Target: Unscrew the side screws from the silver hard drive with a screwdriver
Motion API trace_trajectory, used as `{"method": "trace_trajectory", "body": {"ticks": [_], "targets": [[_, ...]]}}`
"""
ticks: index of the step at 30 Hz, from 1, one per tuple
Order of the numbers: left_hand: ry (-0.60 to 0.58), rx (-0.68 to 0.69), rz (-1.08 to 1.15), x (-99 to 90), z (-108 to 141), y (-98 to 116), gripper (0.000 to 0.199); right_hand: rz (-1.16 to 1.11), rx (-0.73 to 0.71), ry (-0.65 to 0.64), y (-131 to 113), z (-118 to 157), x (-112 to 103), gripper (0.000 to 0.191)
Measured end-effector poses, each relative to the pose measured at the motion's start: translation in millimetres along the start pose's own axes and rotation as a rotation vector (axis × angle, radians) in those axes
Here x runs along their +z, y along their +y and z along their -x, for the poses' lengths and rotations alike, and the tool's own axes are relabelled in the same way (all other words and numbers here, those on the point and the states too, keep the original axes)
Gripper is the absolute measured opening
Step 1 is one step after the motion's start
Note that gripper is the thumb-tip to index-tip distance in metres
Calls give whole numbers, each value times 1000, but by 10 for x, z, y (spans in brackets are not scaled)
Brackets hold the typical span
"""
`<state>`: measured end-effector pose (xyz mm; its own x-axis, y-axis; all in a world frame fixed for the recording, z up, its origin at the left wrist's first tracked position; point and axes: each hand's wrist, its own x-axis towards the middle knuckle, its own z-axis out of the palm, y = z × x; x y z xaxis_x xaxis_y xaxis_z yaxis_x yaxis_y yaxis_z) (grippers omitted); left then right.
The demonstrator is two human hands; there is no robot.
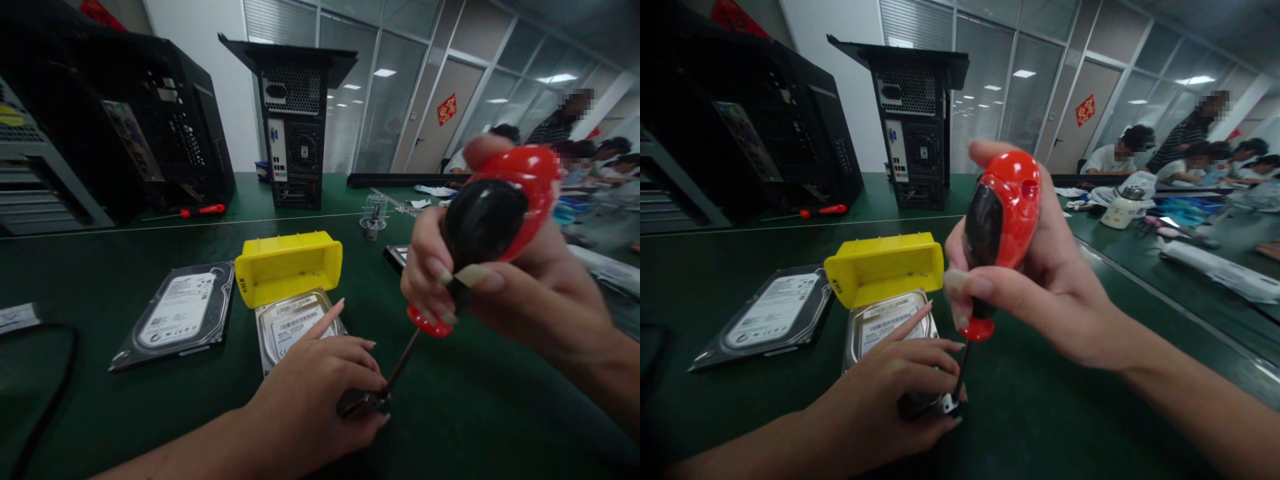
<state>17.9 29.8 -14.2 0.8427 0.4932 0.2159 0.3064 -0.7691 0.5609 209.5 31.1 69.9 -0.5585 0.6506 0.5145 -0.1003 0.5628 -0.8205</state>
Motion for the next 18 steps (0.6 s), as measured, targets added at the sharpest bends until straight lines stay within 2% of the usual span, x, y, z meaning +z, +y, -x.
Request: {"method": "trace_trajectory", "body": {"ticks": [3, 8, 18], "targets": [[8, 0, -3, 8, -2, -3, 15, -11, -15, 6, 6, -18, 19, 66], [-1, -5, -10, 6, -13, -13, 14, -25, -11, -21, 4, -22, 28, 63], [-9, -9, -17, -7, 4, 0, 13, -100, 28, 32, -4, -3, 83, 70]]}}
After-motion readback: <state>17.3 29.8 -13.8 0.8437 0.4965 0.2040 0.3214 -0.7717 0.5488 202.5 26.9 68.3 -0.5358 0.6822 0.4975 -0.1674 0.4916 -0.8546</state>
